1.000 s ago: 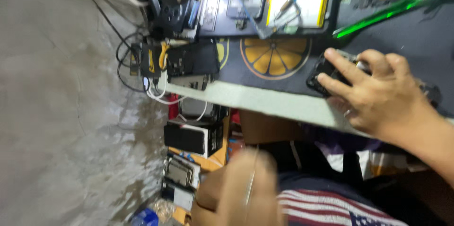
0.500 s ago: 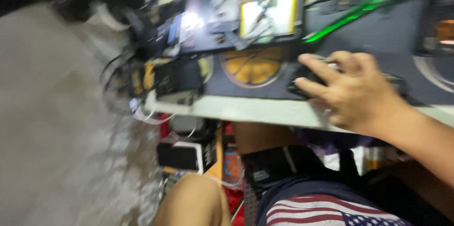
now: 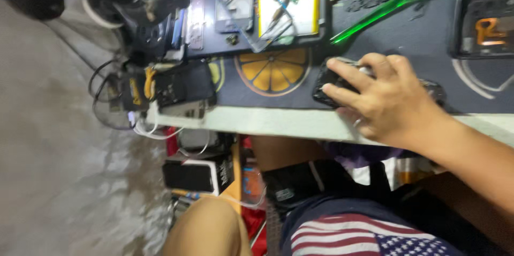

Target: The person uses a screwdriver to remove screws from the back of a disassembled mobile phone. They lift the back cover, set it aside, and continue unscrewing internal components while holding the phone body.

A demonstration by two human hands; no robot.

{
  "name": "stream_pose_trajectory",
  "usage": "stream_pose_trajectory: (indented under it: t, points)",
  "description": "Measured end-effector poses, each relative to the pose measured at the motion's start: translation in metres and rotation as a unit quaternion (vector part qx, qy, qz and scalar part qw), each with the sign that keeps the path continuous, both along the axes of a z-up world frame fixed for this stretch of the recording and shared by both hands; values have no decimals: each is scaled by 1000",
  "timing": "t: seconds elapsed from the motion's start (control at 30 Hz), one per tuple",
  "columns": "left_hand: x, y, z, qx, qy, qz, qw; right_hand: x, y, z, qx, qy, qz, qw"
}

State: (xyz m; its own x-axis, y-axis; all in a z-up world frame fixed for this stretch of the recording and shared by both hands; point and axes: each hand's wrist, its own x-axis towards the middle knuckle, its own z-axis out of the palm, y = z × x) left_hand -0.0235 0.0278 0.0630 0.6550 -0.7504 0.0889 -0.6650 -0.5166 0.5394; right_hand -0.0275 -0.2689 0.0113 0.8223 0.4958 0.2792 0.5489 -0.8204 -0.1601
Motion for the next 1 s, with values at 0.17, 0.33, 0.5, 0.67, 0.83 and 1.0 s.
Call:
stream_pose_trajectory:
  t: [0.17,0.33,0.5,0.67,0.83,1.0]
  points:
    - [12,9,13,-120,-142,103,977,3,9,8,-7,-35,-7,999]
    - [21,-37,-41,-49,-210,214,953,-4,5,-2,-74,-77,-14,994]
    - [28,-50,-67,-36,-238,204,949,-4,3,-3,-103,-90,-12,990]
    - [30,-57,-65,-86,-256,204,941,-4,4,1,-96,-63,-17,993]
    - [40,-51,-57,-146,-281,253,914,-2,7,3,-73,-57,-21,995]
    - [69,-45,-41,-65,-330,281,899,-6,8,6,-126,-73,-35,989]
